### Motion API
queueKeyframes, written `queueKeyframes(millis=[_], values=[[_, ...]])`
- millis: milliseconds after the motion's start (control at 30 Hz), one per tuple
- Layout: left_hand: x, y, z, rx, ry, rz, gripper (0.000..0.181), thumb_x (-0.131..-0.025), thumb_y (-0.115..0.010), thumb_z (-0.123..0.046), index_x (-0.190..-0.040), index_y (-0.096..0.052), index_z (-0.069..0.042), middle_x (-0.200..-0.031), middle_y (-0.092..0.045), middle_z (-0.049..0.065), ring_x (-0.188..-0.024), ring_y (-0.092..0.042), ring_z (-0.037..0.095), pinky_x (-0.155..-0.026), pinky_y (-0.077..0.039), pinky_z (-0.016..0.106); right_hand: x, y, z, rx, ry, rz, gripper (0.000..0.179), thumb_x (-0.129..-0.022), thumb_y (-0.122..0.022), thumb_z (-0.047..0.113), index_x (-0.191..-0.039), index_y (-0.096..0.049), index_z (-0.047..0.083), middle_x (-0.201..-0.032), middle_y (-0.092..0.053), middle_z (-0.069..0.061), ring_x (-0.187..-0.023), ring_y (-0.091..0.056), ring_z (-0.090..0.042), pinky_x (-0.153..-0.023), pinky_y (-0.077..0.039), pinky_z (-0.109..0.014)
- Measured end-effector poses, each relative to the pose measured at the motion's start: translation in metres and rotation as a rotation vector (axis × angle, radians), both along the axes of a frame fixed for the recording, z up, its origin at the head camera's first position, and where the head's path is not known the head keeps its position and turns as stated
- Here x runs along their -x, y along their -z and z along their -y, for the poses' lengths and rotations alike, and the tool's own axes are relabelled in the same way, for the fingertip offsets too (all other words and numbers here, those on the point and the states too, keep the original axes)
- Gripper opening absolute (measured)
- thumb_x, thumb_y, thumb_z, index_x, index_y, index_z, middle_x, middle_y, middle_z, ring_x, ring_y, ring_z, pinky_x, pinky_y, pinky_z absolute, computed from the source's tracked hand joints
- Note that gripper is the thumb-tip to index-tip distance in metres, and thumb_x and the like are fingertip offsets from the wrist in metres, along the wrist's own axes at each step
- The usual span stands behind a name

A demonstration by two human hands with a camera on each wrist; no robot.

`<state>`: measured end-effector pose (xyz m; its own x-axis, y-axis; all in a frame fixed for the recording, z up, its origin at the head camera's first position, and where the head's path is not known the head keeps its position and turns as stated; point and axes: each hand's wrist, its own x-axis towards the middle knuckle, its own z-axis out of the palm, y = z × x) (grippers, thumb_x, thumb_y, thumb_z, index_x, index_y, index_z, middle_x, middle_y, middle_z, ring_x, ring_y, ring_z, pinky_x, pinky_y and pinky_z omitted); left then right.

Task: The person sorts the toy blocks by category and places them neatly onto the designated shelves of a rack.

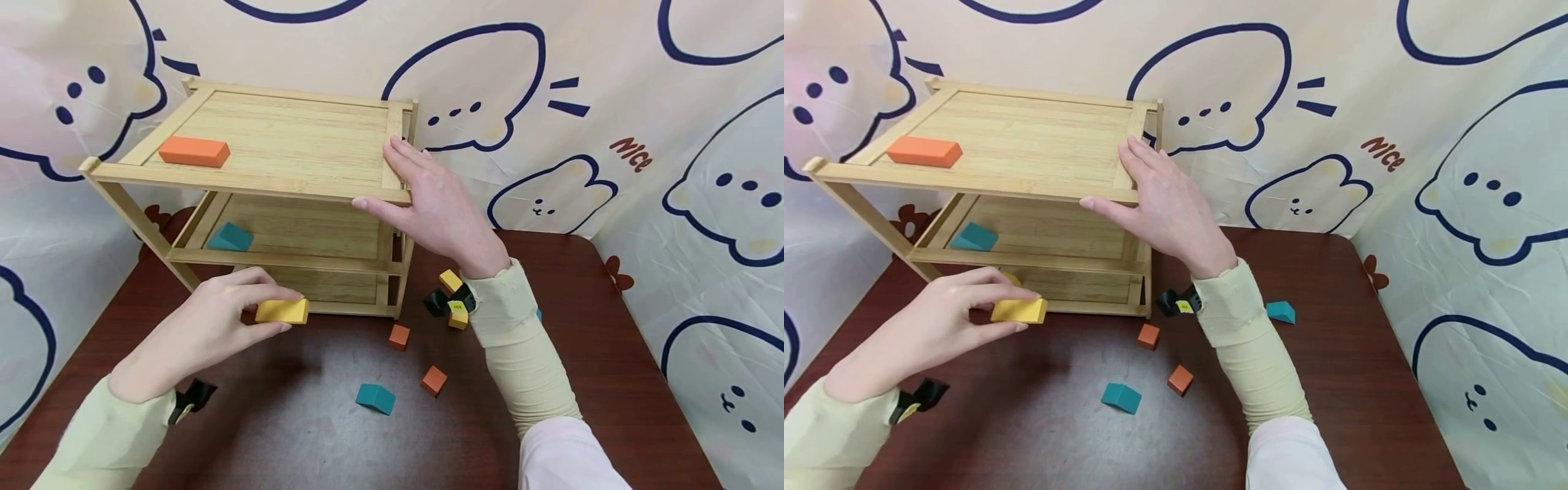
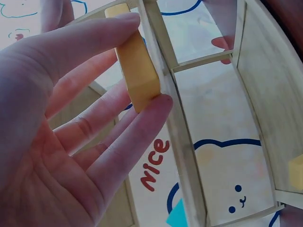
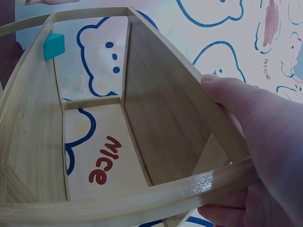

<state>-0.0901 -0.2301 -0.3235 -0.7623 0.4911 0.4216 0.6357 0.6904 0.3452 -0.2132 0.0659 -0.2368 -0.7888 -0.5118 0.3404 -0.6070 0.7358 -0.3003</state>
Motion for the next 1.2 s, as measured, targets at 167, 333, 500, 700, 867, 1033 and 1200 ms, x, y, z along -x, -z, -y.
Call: queueKeyframes(millis=[167, 333, 500, 700, 867, 1033, 1200], values=[[0.001, -0.007, -0.001, -0.001, 0.008, -0.052, 0.045, -0.071, -0.093, -0.007, -0.112, -0.079, -0.020, -0.096, -0.064, -0.012, -0.074, -0.056, 0.005, -0.057, -0.048, 0.022, 0.000, 0.000, 0.000, 0.003, -0.001, 0.004, 0.096, -0.090, -0.055, 0.074, -0.160, -0.032, 0.012, -0.165, -0.025, -0.004, -0.151, -0.022, -0.016, -0.120, -0.021, -0.033], [0.001, -0.014, -0.004, 0.001, 0.012, -0.071, 0.046, -0.070, -0.094, -0.007, -0.111, -0.079, -0.019, -0.097, -0.064, -0.011, -0.077, -0.058, 0.006, -0.059, -0.051, 0.026, 0.000, 0.000, 0.000, 0.006, 0.003, 0.004, 0.097, -0.090, -0.055, 0.075, -0.160, -0.033, 0.012, -0.165, -0.025, -0.003, -0.151, -0.022, -0.016, -0.120, -0.021, -0.032], [0.001, -0.023, -0.006, 0.020, 0.025, -0.107, 0.046, -0.068, -0.094, -0.006, -0.110, -0.079, -0.017, -0.095, -0.063, -0.009, -0.074, -0.057, 0.007, -0.057, -0.051, 0.027, 0.000, 0.000, 0.000, 0.006, 0.004, 0.004, 0.097, -0.090, -0.055, 0.075, -0.160, -0.033, 0.012, -0.165, -0.025, -0.002, -0.151, -0.022, -0.016, -0.120, -0.021, -0.032], [0.002, -0.038, -0.008, 0.033, 0.057, -0.155, 0.049, -0.066, -0.094, -0.003, -0.111, -0.079, -0.015, -0.095, -0.063, -0.006, -0.072, -0.056, 0.007, -0.057, -0.050, 0.021, 0.001, 0.001, 0.000, 0.016, -0.003, 0.005, 0.096, -0.090, -0.056, 0.074, -0.160, -0.033, 0.012, -0.165, -0.025, -0.003, -0.151, -0.022, -0.016, -0.120, -0.021, -0.033], [0.004, -0.051, -0.007, 0.038, 0.064, -0.204, 0.051, -0.064, -0.094, -0.001, -0.111, -0.079, -0.015, -0.095, -0.063, -0.005, -0.070, -0.054, 0.006, -0.058, -0.042, 0.013, 0.000, 0.000, 0.000, 0.013, -0.001, 0.020, 0.096, -0.090, -0.055, 0.074, -0.160, -0.032, 0.013, -0.166, -0.023, -0.001, -0.151, -0.021, -0.016, -0.120, -0.020, -0.033], [0.005, -0.066, -0.006, 0.053, 0.066, -0.240, 0.053, -0.063, -0.094, -0.001, -0.112, -0.078, -0.014, -0.095, -0.064, -0.006, -0.070, -0.054, 0.005, -0.059, -0.040, 0.015, 0.001, 0.000, 0.000, 0.017, -0.005, 0.013, 0.096, -0.090, -0.056, 0.074, -0.160, -0.033, 0.012, -0.166, -0.024, -0.003, -0.151, -0.023, -0.019, -0.120, -0.022, -0.035], [0.007, -0.081, -0.006, 0.072, 0.044, -0.270, 0.056, -0.062, -0.095, -0.001, -0.113, -0.078, -0.015, -0.095, -0.064, -0.006, -0.070, -0.052, 0.005, -0.058, -0.039, 0.015, 0.000, 0.000, 0.000, 0.016, -0.002, 0.018, 0.095, -0.091, -0.056, 0.073, -0.160, -0.032, 0.012, -0.166, -0.023, -0.003, -0.151, -0.022, -0.018, -0.120, -0.020, -0.033]])
